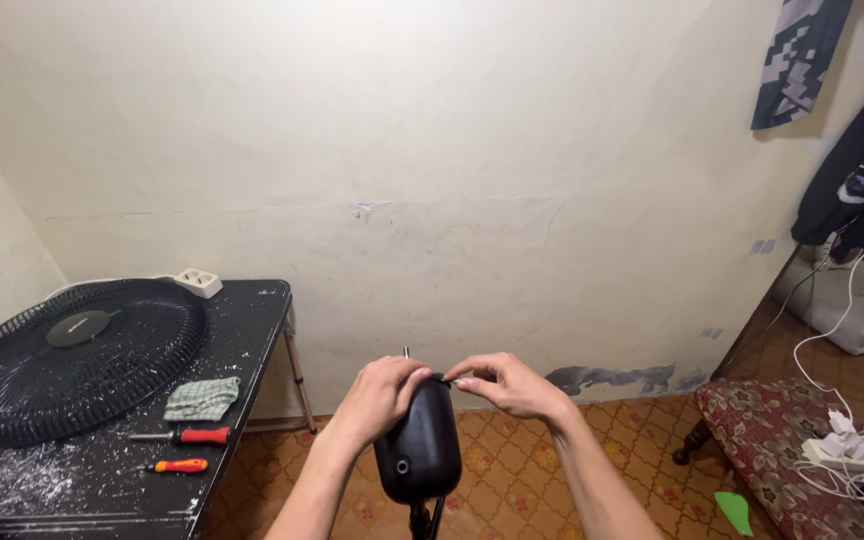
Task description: The person disassembles a standing fan by removing screws and components from the motor housing using a screwdriver. They place removed parts on a nearby table and continue to separate the motor casing to expose internal components.
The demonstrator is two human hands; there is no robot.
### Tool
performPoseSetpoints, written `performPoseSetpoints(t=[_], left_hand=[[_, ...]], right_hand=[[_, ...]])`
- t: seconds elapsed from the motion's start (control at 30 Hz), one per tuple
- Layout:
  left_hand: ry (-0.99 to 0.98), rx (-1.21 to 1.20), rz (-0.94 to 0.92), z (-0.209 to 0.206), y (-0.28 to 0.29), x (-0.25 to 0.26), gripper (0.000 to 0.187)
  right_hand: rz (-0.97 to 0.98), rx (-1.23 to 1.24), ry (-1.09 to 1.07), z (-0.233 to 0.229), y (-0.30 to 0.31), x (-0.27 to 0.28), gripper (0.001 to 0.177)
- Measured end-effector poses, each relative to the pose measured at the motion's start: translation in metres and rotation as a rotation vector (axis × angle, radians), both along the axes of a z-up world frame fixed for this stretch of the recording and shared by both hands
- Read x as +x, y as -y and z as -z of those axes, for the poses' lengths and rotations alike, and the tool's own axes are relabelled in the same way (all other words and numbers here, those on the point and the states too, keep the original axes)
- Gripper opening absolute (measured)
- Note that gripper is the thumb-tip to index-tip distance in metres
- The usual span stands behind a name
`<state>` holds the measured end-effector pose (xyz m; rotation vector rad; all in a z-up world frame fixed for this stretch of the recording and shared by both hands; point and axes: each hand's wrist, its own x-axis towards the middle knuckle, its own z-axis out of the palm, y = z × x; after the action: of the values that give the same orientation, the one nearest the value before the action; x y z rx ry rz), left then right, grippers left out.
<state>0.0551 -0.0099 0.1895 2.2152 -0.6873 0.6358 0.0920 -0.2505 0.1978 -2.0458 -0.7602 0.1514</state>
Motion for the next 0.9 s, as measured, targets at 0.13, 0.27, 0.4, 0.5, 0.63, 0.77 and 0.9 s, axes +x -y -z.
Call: performPoseSetpoints(t=[0.13, 0.27, 0.4, 0.5, 0.63, 0.77, 0.9], left_hand=[[-0.026, 0.037, -0.043, -0.002, 0.001, 0.001, 0.024], [-0.033, 0.036, -0.030, 0.000, 0.007, -0.001, 0.024], [-0.150, 0.037, -0.063, -0.001, 0.005, -0.003, 0.026], [-0.089, 0.042, -0.022, -0.003, -0.001, -0.003, 0.026], [-0.144, -0.014, -0.073, -0.001, 0.001, -0.010, 0.026], [-0.235, -0.076, -0.027, -0.004, 0.001, -0.018, 0.027], [-0.292, -0.083, 0.004, -0.010, 0.001, -0.026, 0.029]], right_hand=[[0.179, 0.033, 0.197, 0.036, -0.014, -0.019, 0.028], [0.484, 0.293, 0.224, 0.072, -0.050, -0.051, 0.029], [0.523, 0.327, 0.192, 0.068, -0.058, -0.054, 0.027], [0.456, 0.349, 0.285, 0.058, -0.057, -0.055, 0.024], [0.407, 0.189, 0.305, 0.041, -0.046, -0.050, 0.021], [0.116, -0.093, 0.167, 0.013, -0.015, -0.017, 0.020], [-0.138, -0.087, 0.002, 0.006, 0.000, 0.013, 0.023]])
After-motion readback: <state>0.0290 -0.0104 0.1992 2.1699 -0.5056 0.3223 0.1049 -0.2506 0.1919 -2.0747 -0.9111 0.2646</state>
